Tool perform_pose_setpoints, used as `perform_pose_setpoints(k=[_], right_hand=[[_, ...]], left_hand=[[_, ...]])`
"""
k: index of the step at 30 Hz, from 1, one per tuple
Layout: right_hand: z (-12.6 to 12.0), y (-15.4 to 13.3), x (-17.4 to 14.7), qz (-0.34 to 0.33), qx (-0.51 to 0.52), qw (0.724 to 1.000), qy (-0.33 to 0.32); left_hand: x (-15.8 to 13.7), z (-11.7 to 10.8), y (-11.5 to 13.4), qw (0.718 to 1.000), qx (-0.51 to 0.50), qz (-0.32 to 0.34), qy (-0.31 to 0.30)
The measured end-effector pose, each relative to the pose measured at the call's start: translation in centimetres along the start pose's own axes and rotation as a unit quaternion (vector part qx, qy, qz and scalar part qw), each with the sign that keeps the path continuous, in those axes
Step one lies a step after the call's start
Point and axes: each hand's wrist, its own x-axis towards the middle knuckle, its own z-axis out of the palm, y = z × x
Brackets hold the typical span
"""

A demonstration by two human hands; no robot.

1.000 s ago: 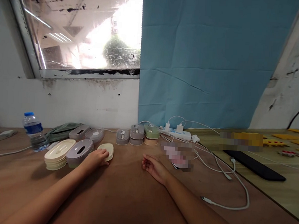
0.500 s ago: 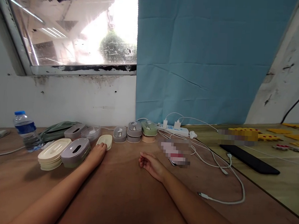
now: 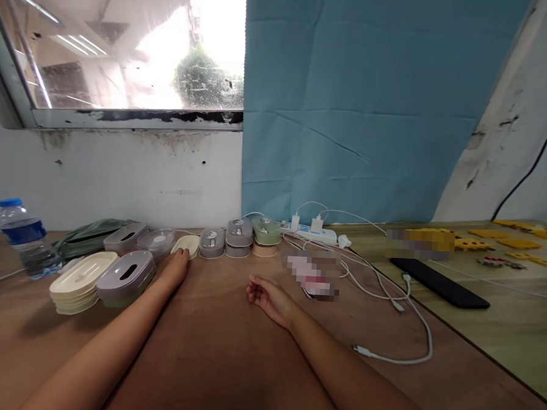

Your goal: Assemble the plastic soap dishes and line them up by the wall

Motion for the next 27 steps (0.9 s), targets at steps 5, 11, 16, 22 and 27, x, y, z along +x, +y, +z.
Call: perform_pose_setpoints(k=[5, 11, 16, 22, 27], right_hand=[[0.1, -0.1, 0.0, 0.015, 0.041, 0.999, 0.022], [0.1, -0.1, 0.1, 0.022, 0.058, 0.998, 0.027], [0.2, 0.0, 0.0, 0.016, 0.056, 0.998, 0.029], [0.2, 0.0, 0.0, 0.012, 0.044, 0.999, 0.029], [0.4, 0.0, -0.1, 0.006, 0.024, 0.999, 0.03]], left_hand=[[0.5, 0.5, 0.1, 0.999, -0.022, 0.006, 0.043], [1.1, 1.3, 2.5, 0.987, -0.075, 0.085, 0.115], [2.3, 2.3, 4.2, 0.977, -0.119, 0.118, 0.13], [0.9, 2.1, 4.3, 0.971, -0.149, 0.116, 0.146], [-4.5, 0.5, 4.0, 0.953, -0.21, 0.157, 0.15]])
